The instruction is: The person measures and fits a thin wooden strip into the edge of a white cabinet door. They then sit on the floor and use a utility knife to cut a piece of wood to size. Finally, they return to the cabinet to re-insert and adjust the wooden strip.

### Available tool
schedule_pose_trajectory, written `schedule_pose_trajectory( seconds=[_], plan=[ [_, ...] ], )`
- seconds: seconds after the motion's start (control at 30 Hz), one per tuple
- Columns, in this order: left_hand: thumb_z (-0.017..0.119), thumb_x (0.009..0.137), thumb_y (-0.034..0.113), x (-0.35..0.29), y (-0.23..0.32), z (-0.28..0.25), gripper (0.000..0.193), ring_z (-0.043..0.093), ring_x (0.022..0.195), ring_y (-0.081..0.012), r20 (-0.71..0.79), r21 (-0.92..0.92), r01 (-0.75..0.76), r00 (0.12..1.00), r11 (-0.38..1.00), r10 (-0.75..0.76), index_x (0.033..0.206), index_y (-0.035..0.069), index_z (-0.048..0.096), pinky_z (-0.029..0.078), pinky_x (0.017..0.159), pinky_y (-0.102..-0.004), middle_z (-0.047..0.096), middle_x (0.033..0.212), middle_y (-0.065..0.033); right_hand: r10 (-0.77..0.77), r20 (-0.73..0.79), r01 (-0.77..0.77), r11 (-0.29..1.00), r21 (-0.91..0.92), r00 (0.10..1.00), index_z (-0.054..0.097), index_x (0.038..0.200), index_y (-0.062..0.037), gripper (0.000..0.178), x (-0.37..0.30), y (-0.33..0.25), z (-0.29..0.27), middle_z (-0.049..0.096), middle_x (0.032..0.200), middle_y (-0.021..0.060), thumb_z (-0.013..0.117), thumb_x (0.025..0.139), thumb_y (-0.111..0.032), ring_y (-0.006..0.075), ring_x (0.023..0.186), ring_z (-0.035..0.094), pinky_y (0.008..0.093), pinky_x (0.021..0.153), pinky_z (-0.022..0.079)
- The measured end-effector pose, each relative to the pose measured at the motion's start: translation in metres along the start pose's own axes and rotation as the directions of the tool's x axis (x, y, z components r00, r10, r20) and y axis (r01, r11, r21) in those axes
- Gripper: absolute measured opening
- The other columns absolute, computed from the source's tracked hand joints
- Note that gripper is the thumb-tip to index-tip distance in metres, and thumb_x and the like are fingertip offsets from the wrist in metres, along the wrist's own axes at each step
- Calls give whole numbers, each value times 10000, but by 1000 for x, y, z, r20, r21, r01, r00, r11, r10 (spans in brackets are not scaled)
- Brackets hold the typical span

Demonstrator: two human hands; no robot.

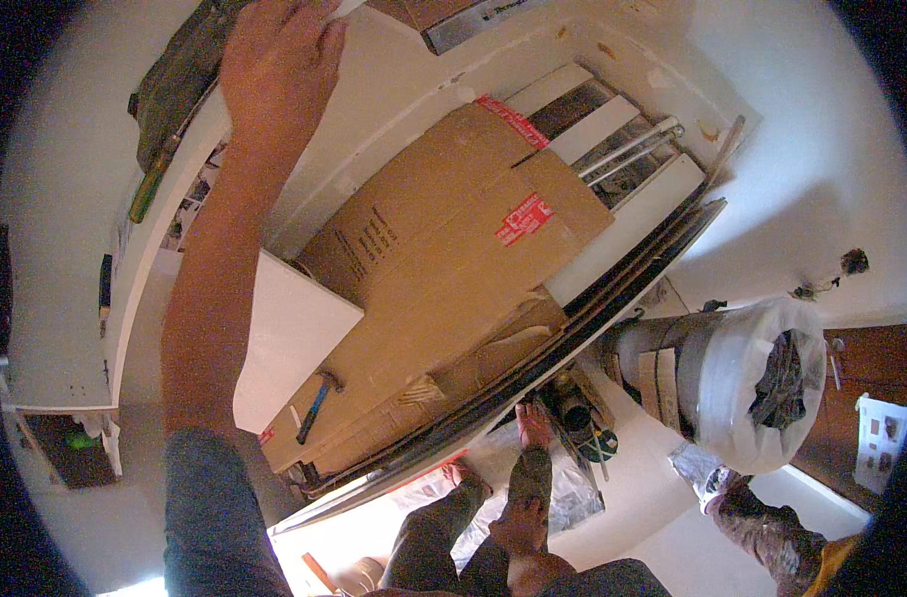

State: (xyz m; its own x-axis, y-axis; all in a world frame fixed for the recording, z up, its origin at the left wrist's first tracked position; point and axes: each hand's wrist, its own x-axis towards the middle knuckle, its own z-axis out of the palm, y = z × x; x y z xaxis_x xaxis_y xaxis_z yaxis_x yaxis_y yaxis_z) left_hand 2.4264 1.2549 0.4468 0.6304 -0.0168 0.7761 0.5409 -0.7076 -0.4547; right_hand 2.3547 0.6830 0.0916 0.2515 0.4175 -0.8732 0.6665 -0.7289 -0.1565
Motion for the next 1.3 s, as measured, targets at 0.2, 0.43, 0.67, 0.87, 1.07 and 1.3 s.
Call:
schedule_pose_trajectory(
  seconds=[0.2, 0.43, 0.67, 0.87, 1.07, 1.3],
  plan=[
    [735, 693, 43, 19, 11, 23, 186, 551, 798, -303, -121, -51, -28, 992, 998, 22, 855, 12, 649, 451, 679, -423, 559, 833, -121, -4, -4, 4, 1000, 4, 1000, 457, 1319, -12, 830, 3, 2, 2, 366, 1388, 258, 718, 669, -456, 486, 1299, 356, 512, 1080, 366],
    [715, 691, 74, 12, 5, 33, 211, 543, 792, -298, -138, 7, -26, 990, 1000, 27, 881, 25, 637, 447, 679, -437, 545, 841, -118, -54, -26, 54, 998, -15, 998, 409, 1353, 0, 861, -5, 0, -2, 369, 1388, 279, 716, 677, -438, 507, 1283, 363, 532, 1076, 364],
    [595, 760, 84, -3, -2, 1, 96, 568, 885, -293, 30, 21, 56, 998, 998, -56, 809, 17, 642, 504, 757, -395, 567, 870, -123, -26, 29, 28, 999, -45, 999, 383, 1358, 38, 864, -14, -16, -17, 368, 1379, 315, 693, 685, -407, 524, 1272, 368, 541, 1078, 358],
    [652, 725, 35, -68, -31, -84, 169, 568, 866, -313, 107, 46, 102, 989, 994, -107, 892, 11, 668, 493, 740, -415, 577, 864, -136, -51, 8, 51, 995, -90, 999, 396, 1361, 46, 873, -20, -23, -13, 341, 1419, 318, 689, 687, -426, 501, 1320, 336, 521, 1114, 322],
    [774, 758, 73, -138, -69, -174, 240, 641, 845, -249, 153, 192, 127, 976, 973, -158, 994, 94, 734, 497, 754, -373, 691, 926, -89, -44, 13, 45, 993, -113, 999, 443, 1347, 10, 839, -10, -15, 0, 346, 1431, 292, 689, 681, -438, 488, 1343, 316, 510, 1127, 306],
    [808, 739, 111, -200, -100, -245, 266, 597, 769, -190, 220, 336, 181, 939, 924, -264, 994, 93, 735, 473, 648, -329, 669, 896, -39, -85, -57, 75, 984, -162, 995, 433, 1363, -27, 844, 4, -2, 15, 363, 1417, 257, 710, 681, -438, 451, 1291, 389, 535, 1027, 418]
  ],
)
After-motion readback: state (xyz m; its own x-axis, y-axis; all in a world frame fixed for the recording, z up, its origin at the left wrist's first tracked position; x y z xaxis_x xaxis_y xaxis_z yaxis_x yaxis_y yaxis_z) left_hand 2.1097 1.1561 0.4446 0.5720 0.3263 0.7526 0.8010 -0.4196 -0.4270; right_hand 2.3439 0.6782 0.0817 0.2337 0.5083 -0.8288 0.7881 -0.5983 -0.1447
